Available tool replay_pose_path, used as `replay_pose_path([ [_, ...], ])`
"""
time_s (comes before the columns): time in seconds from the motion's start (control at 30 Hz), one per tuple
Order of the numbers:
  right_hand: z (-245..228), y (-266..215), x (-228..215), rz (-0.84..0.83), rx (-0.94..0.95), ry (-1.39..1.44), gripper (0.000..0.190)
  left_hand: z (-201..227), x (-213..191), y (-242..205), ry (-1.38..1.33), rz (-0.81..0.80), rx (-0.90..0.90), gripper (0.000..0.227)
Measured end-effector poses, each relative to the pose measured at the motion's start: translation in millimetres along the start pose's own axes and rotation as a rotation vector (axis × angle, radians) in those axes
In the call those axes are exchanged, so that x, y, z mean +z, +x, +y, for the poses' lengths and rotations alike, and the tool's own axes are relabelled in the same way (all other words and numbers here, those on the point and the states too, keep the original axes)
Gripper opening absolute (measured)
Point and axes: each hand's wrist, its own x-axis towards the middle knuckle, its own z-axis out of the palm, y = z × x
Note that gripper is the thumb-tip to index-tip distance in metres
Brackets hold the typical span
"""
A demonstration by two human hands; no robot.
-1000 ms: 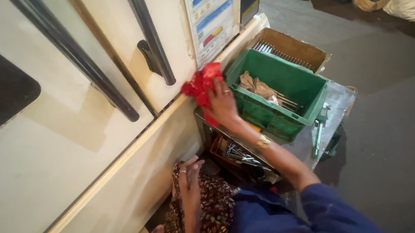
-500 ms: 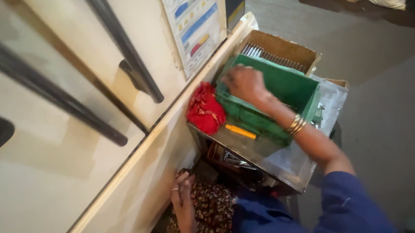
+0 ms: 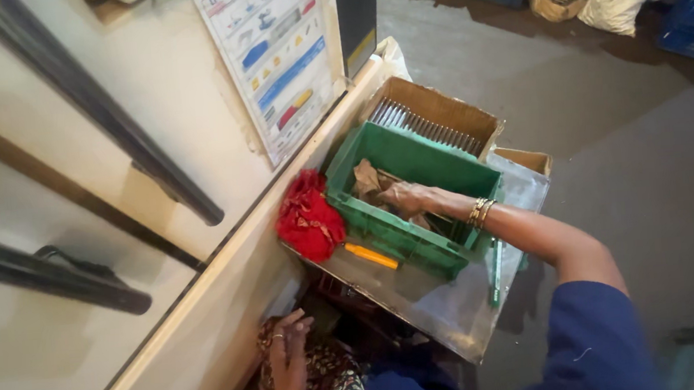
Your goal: The person cleans cylindrical metal parts by wiping them with a red cloth, then inserts each part into a machine through an open door. The person repeats this sequence multiple times, handling each part individually and returning the cloth to a green bin between cycles.
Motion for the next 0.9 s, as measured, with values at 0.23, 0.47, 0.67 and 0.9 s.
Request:
replay_pose_path([
  [0.23,3,-24,-58,0.429,0.074,0.007,0.053,-7,-7,2,0.089,0.029,0.003,0.031],
  [0.47,-13,-95,-131,0.723,0.02,-0.036,0.056,-11,-7,18,-0.001,0.057,-0.022,0.029],
  [0.67,-27,-128,-155,0.477,0.097,0.14,0.04,4,-5,16,0.098,0.072,-0.155,0.036],
  [0.9,4,-132,-123,0.967,0.006,0.281,0.017,15,-11,15,0.17,0.125,-0.206,0.036],
])
